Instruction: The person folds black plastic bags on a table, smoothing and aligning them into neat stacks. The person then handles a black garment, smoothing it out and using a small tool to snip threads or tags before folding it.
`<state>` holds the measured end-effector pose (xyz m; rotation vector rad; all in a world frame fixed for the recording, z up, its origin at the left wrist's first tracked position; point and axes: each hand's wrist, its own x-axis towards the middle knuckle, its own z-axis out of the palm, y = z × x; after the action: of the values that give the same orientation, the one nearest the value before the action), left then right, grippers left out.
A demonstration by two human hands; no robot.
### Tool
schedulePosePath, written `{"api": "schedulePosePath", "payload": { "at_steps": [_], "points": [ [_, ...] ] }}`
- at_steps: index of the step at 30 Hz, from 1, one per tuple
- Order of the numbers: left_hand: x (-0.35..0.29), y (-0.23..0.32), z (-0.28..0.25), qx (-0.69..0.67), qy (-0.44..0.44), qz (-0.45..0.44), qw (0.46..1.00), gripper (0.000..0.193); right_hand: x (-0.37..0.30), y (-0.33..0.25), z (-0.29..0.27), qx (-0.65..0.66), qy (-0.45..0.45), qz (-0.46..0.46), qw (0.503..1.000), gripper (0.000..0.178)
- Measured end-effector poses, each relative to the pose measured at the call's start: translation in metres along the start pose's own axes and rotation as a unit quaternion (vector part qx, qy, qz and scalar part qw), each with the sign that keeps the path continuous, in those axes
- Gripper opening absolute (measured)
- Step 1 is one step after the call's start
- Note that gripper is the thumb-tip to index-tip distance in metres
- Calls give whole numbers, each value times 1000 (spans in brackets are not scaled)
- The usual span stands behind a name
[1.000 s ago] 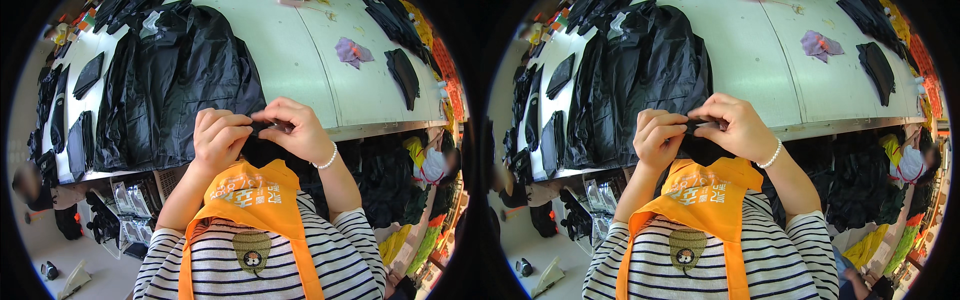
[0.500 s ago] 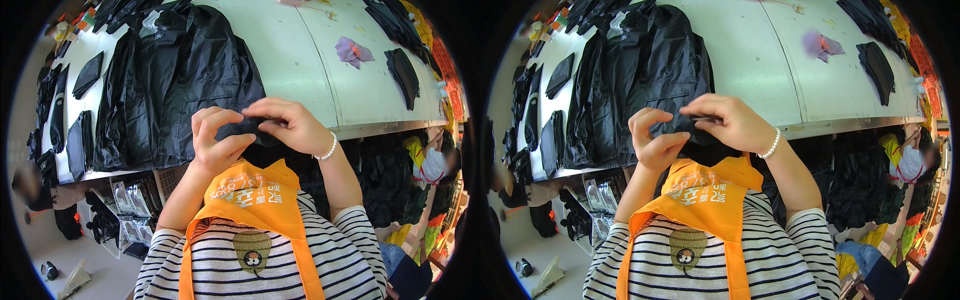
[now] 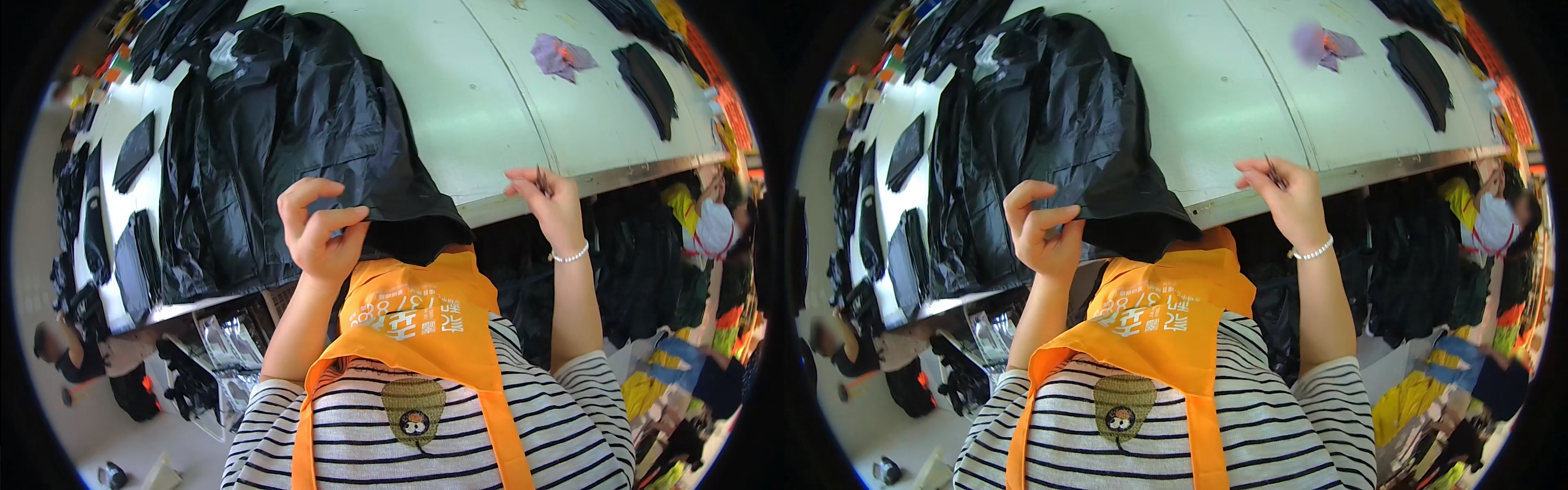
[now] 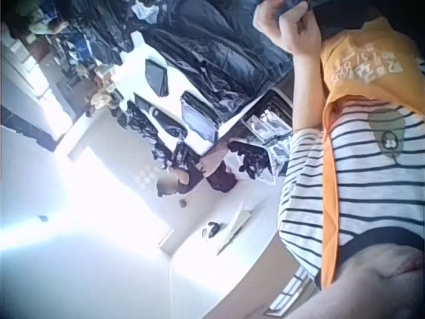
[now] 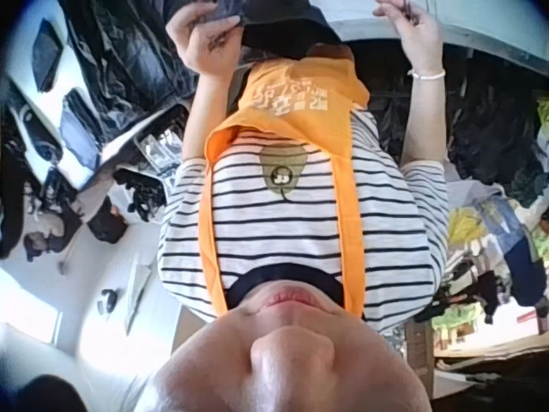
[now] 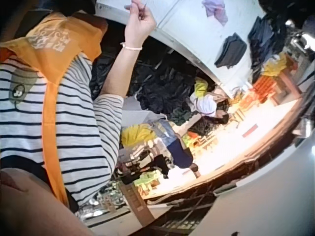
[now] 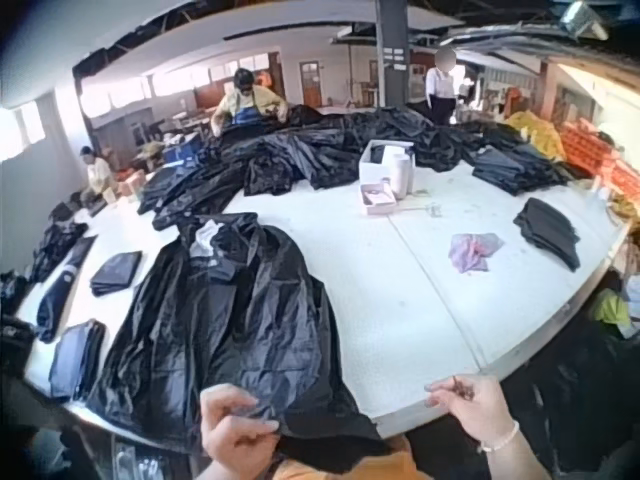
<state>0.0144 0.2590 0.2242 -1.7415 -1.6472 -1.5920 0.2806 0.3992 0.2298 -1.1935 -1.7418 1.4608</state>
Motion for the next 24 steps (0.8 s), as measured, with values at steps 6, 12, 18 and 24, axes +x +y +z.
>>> {"api": "schedulePosePath", "payload": {
  "at_steps": [6,12,18,24],
  "points": [
    [-15,-22,-15,-144,-10,-140,980,29,-191,207,-20,-158,-2,162,974,19],
    [-31,-37,-23,-269,-18,-255,929,19,-379,249,59,-420,-483,367,675,46],
    [-46,-44,-36,-337,-26,-296,893,19,-181,71,93,-284,94,62,952,44],
    [-45,-41,-41,-346,-54,-289,891,23,-61,-40,168,-206,118,-186,954,28]
  ]
}}
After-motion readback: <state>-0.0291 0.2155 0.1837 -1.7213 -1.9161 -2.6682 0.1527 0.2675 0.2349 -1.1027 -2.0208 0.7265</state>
